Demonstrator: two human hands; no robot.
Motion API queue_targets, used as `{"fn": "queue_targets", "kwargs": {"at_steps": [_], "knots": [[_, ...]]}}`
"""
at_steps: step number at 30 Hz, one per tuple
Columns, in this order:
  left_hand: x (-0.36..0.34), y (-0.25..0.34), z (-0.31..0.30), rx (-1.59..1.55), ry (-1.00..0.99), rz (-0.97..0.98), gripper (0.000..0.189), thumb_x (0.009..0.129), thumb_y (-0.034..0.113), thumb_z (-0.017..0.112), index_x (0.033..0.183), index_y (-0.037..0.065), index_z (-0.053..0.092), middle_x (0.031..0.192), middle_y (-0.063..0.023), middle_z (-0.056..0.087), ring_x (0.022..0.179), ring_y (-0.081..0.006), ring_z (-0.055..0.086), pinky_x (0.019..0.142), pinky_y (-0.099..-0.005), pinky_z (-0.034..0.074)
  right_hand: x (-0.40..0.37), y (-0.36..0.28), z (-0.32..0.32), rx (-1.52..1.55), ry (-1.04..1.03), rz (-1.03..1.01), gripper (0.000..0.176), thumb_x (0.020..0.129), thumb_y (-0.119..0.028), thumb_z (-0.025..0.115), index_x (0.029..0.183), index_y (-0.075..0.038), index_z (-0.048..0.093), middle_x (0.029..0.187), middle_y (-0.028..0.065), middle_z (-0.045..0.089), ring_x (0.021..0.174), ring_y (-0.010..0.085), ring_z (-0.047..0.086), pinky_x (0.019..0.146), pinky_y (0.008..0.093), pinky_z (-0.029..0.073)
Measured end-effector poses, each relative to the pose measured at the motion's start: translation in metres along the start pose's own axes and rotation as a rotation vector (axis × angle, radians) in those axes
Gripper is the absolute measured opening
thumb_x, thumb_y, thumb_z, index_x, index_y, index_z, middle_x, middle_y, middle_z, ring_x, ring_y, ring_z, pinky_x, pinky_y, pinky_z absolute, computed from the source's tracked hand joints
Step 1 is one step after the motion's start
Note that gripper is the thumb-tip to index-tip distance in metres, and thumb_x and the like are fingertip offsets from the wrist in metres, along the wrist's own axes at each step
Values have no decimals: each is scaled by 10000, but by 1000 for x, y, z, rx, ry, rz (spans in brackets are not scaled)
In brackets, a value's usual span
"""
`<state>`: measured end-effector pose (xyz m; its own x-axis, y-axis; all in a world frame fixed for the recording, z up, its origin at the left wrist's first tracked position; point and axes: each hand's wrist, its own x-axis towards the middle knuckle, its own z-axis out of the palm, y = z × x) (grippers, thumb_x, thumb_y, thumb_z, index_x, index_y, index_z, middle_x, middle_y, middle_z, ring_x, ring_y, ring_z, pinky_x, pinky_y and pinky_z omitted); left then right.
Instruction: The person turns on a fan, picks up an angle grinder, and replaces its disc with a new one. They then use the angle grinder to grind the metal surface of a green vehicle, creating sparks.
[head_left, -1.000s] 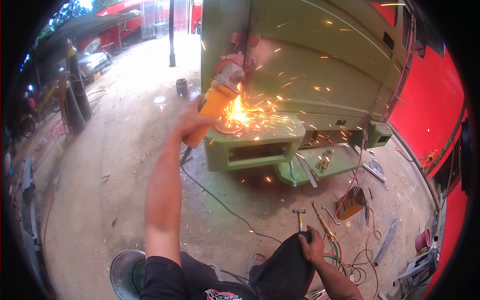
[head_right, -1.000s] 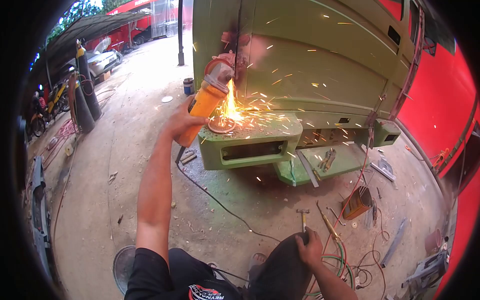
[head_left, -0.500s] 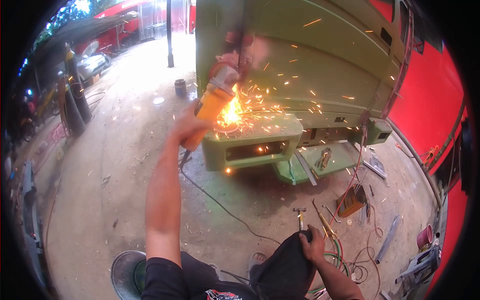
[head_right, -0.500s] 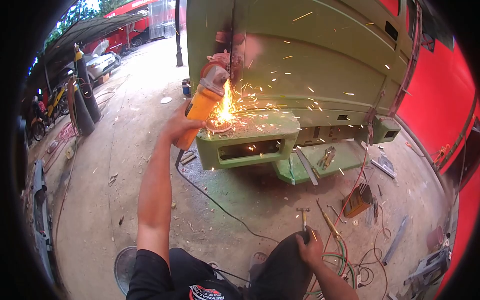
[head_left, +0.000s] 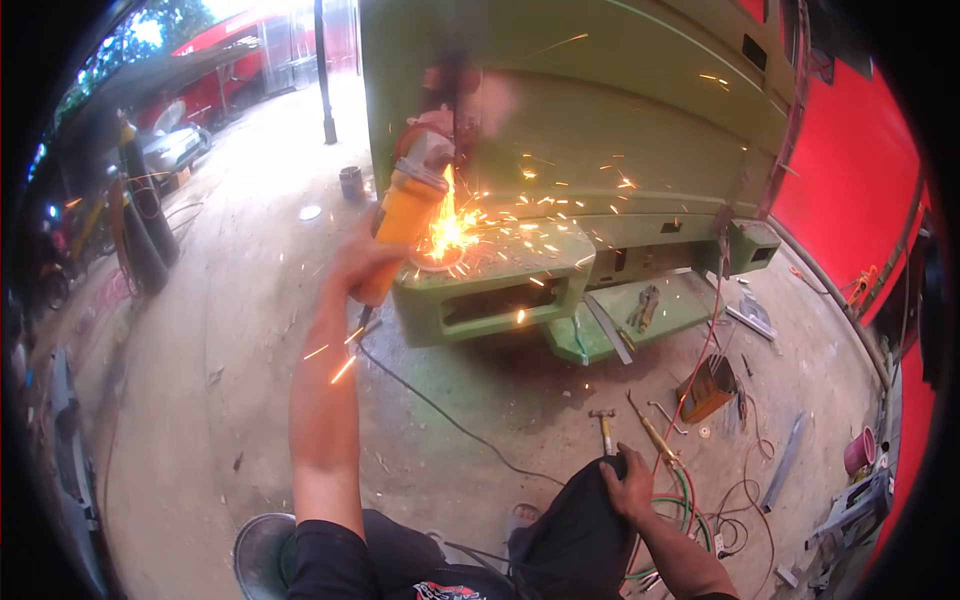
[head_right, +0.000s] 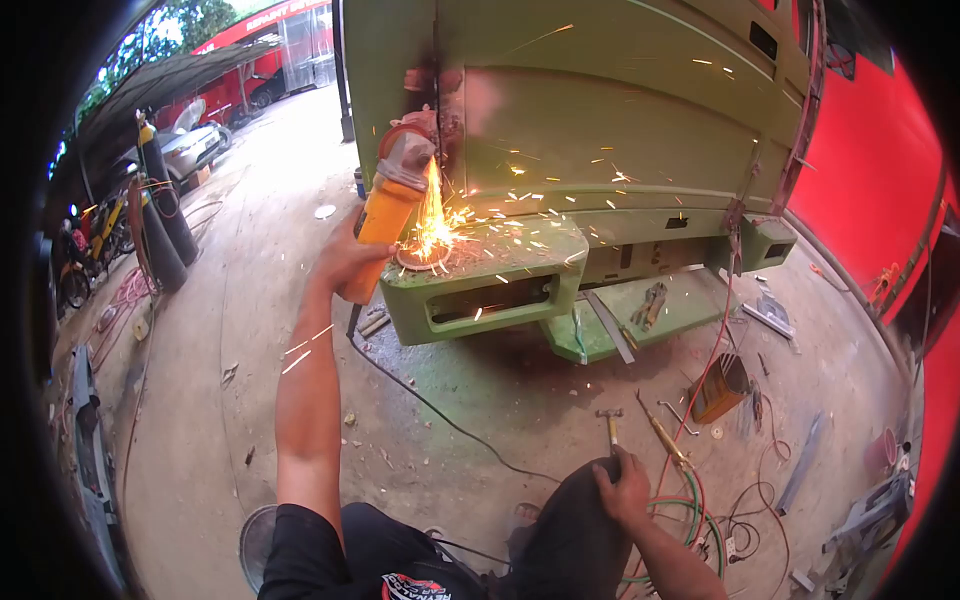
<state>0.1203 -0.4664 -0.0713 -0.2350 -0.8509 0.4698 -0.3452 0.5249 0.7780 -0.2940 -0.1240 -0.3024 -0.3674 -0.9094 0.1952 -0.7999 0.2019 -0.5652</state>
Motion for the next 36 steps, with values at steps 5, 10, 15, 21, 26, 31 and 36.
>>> {"fn": "queue_targets", "kwargs": {"at_steps": [5,10,15,21,26,31,36], "knots": [[-3,1,0,-44,0,-28,830,693,176,835,1416,-1,469,1270,-139,633,1154,-241,621,996,-373,489,0,2,-1,28,7,-6,566,869,-364,714,1302,-28,573,1152,211,628,1088,395,608,951,472,479],[1,3,3,-96,-28,-19,805,708,159,819,1412,-6,464,1276,-139,624,1155,-240,616,996,-369,488,1,14,8,-45,20,-17,560,866,-332,729,1319,-42,571,1179,199,637,1098,367,626,960,438,490],[-4,2,1,-133,-48,-66,809,707,159,831,1408,-8,464,1263,-139,628,1142,-237,621,990,-368,494,3,12,-1,55,-20,0,571,874,-363,714,1314,-27,574,1173,210,635,1103,395,608,966,460,480],[-5,-5,4,8,4,-59,807,709,160,837,1410,5,467,1256,-131,632,1140,-239,623,986,-369,497,0,22,1,36,11,13,574,871,-364,717,1314,-29,574,1182,220,632,1115,398,602,974,463,475],[-5,3,4,-78,-24,-46,772,717,139,815,1399,9,477,1245,-125,637,1133,-234,624,977,-368,498,0,13,-2,59,0,24,587,862,-369,727,1319,-33,572,1189,229,632,1114,405,602,979,468,473],[-3,3,5,-120,-17,-23,759,717,131,808,1390,5,481,1232,-126,640,1117,-233,630,962,-368,504,0,13,1,57,5,23,589,856,-369,733,1317,-37,574,1187,222,634,1112,401,605,977,468,475],[-5,4,2,-129,-63,-46,762,719,139,815,1388,-1,479,1229,-128,641,1111,-233,632,960,-367,506,1,16,1,65,-13,40,582,856,-365,731,1320,-48,577,1192,224,634,1116,401,605,980,470,475]]}}
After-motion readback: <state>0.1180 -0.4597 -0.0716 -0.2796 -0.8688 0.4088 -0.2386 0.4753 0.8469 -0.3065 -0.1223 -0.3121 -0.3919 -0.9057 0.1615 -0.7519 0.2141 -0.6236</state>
